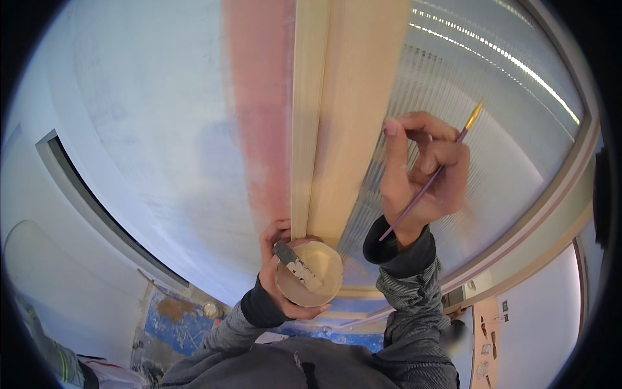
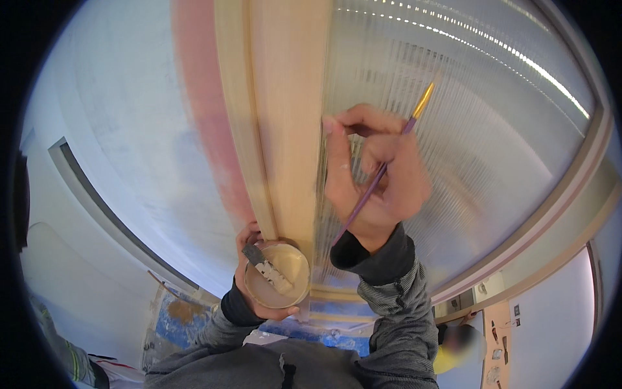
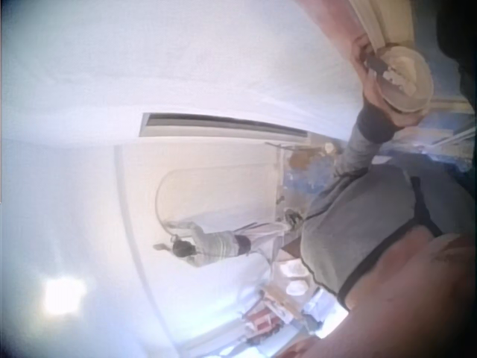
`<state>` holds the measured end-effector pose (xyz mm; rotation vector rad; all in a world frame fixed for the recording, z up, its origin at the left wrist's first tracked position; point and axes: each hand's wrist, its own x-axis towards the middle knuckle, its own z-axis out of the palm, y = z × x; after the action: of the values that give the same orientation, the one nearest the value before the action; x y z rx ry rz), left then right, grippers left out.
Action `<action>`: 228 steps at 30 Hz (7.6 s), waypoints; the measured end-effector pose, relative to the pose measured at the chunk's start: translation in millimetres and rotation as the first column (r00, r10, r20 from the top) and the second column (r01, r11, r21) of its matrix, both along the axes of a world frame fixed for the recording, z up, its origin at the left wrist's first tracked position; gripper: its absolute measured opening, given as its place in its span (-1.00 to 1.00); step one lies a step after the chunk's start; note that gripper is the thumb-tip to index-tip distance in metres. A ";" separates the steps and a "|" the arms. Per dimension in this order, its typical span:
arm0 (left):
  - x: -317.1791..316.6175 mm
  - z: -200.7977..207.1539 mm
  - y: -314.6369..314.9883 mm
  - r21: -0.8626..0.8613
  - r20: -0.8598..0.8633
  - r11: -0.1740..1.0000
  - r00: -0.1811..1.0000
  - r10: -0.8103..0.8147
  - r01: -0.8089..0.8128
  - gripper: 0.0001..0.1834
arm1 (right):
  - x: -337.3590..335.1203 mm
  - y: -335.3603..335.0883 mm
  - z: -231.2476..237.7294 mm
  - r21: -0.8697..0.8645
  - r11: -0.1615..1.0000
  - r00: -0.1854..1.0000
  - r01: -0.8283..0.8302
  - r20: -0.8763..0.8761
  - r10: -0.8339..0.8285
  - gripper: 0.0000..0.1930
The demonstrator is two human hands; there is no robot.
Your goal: The person uses a small brush to apply beige paint to the wooden frame of a glass door. They hold a small container of paint in one hand and carefully paint the edges and corners of the frame. The person occasionally dips the brush into the container to reload paint.
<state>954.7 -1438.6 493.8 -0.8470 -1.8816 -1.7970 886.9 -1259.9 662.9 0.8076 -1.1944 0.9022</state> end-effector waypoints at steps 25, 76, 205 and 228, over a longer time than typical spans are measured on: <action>-4.9 -1.4 -10.8 0.018 -0.126 1.000 0.992 -0.016 0.018 -0.07 | 40.8 -4.0 49.9 0.182 0.983 0.939 0.022 0.334 -0.083 -0.55; -5.0 2.2 9.5 -0.001 -0.089 1.000 0.996 0.014 -0.014 -0.07 | 41.9 24.2 51.7 0.389 0.874 0.930 0.292 0.099 -0.355 -0.51; -9.0 7.2 18.8 -0.091 -0.181 0.993 0.982 0.056 -0.074 -0.04 | 50.4 41.6 80.2 0.449 0.573 0.720 0.685 -0.304 -0.624 -0.59; -10.8 5.9 21.5 -0.093 -0.207 0.995 0.978 0.014 -0.034 -0.03 | 46.6 37.3 59.1 0.380 0.610 0.713 0.695 -0.252 -0.655 -0.47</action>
<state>943.9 -1417.1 499.7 -0.9984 -1.8470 -1.5494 933.5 -1222.6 722.0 0.6516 -1.5043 -0.0636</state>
